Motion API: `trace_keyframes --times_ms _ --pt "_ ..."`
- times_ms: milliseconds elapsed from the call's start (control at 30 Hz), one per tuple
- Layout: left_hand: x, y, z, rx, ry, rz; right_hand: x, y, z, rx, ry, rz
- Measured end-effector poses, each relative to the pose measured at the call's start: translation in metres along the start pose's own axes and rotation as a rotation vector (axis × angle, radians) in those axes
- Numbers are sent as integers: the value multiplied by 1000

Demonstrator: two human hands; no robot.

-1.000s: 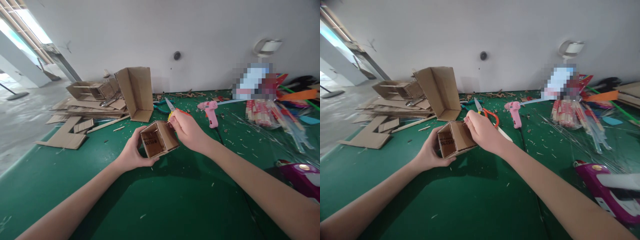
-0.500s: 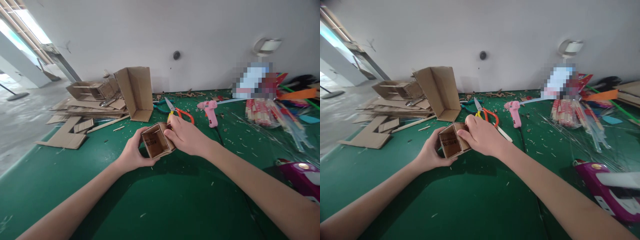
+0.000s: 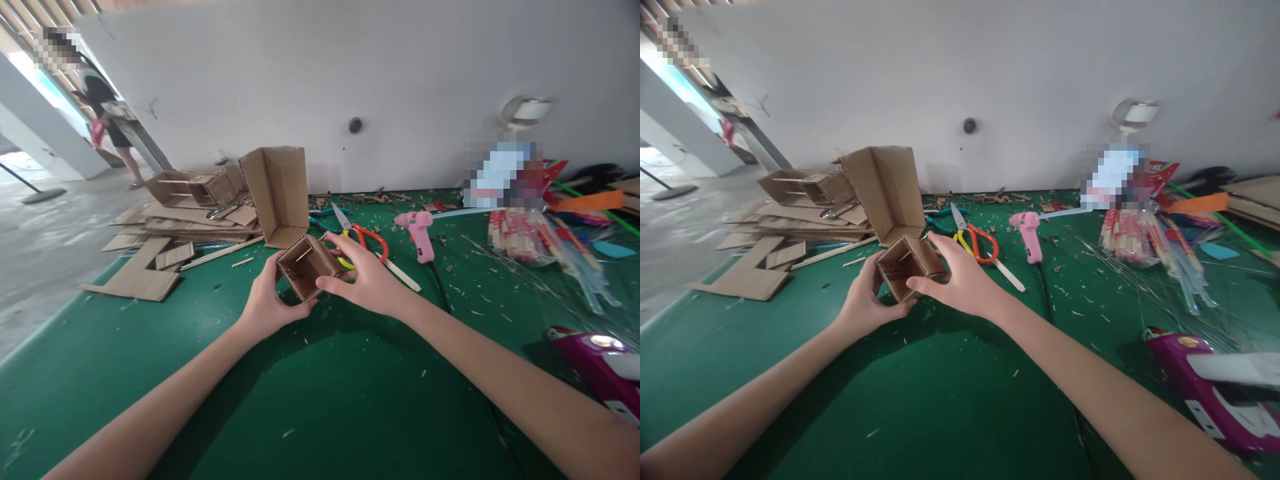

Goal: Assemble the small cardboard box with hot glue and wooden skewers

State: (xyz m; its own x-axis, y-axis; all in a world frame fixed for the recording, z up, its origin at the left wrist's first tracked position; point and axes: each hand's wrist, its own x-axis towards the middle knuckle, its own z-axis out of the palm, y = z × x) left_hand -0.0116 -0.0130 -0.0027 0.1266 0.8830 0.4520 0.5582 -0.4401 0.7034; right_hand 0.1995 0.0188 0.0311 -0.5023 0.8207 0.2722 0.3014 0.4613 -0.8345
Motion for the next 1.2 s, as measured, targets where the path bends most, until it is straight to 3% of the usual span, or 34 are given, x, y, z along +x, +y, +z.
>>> trace_keyframes --times_ms 267,667,800,933,1067,1200 --pt "-2 5 -1 111 9 -8 2 -5 -1 -44 17 -164" --pt "-2 4 0 115 -20 -41 1 0 -8 -31 -63 -70" --pt "0 0 0 11 -112 -16 3 4 -6 -72 30 -91" --pt "0 -6 -1 -203 -185 84 4 0 -14 -227 135 -239" --pt "0 -5 -3 -397 -108 178 1 -7 -18 -315 24 -363" --pt "0 -2 -5 -330 -61 218 -2 -9 -11 -370 -51 -431"
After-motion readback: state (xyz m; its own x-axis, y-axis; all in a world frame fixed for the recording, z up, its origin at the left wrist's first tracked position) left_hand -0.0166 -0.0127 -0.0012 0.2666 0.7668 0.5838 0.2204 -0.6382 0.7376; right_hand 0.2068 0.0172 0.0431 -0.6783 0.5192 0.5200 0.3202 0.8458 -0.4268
